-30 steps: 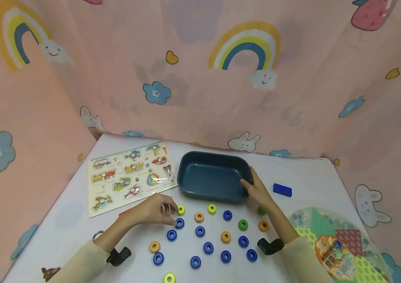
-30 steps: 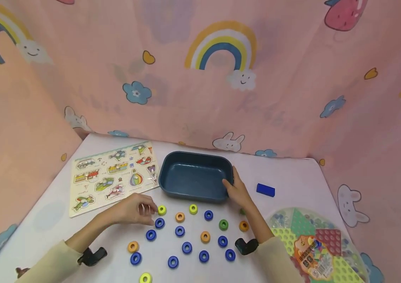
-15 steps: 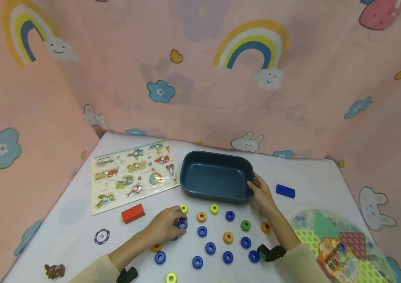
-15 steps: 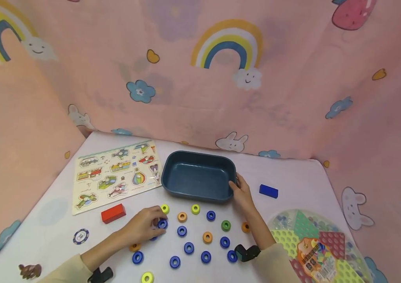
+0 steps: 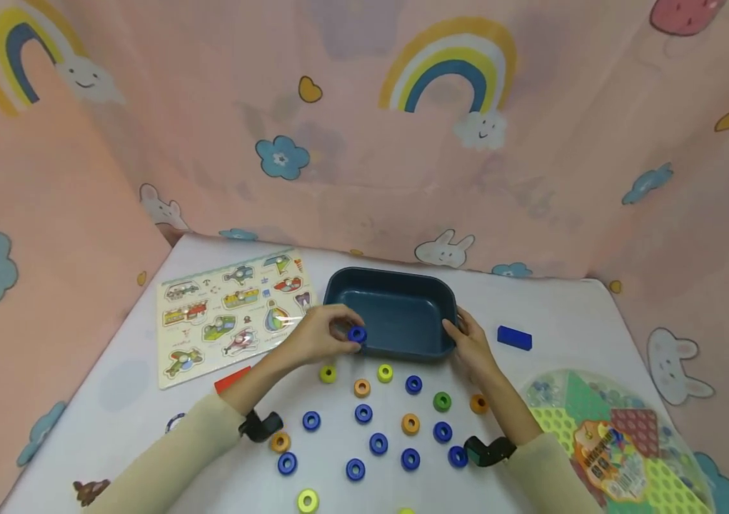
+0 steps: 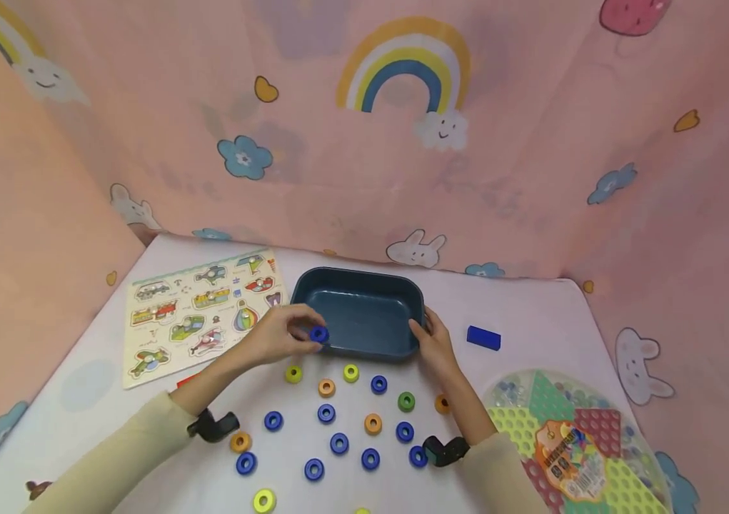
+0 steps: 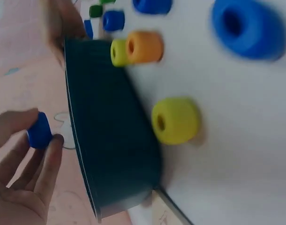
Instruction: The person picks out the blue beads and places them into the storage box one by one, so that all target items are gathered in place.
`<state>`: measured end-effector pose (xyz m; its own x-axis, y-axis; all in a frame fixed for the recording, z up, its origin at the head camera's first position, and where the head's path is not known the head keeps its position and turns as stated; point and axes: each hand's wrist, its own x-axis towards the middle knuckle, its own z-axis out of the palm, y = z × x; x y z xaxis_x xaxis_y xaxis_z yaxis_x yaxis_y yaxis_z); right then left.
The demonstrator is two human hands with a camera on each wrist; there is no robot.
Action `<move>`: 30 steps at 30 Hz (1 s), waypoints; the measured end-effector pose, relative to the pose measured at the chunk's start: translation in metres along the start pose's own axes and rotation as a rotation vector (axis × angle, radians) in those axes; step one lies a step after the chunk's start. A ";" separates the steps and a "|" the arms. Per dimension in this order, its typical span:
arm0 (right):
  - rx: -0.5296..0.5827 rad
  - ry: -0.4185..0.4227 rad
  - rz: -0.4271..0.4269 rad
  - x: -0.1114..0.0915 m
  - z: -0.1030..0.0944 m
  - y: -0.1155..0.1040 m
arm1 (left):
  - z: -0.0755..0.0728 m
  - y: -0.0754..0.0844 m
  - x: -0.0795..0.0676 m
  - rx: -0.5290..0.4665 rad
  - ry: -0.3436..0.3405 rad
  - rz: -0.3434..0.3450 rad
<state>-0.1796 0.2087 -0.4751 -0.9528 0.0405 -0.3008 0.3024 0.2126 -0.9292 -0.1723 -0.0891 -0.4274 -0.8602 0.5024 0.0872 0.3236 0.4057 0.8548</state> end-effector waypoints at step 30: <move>0.129 0.002 0.031 -0.006 0.000 -0.003 | -0.014 -0.012 0.056 0.096 0.090 0.029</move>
<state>-0.1751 0.2080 -0.4706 -0.9429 0.0472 -0.3297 0.3327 0.0842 -0.9393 -0.2297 -0.0764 -0.4256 -0.8803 0.4465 0.1603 0.3815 0.4656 0.7985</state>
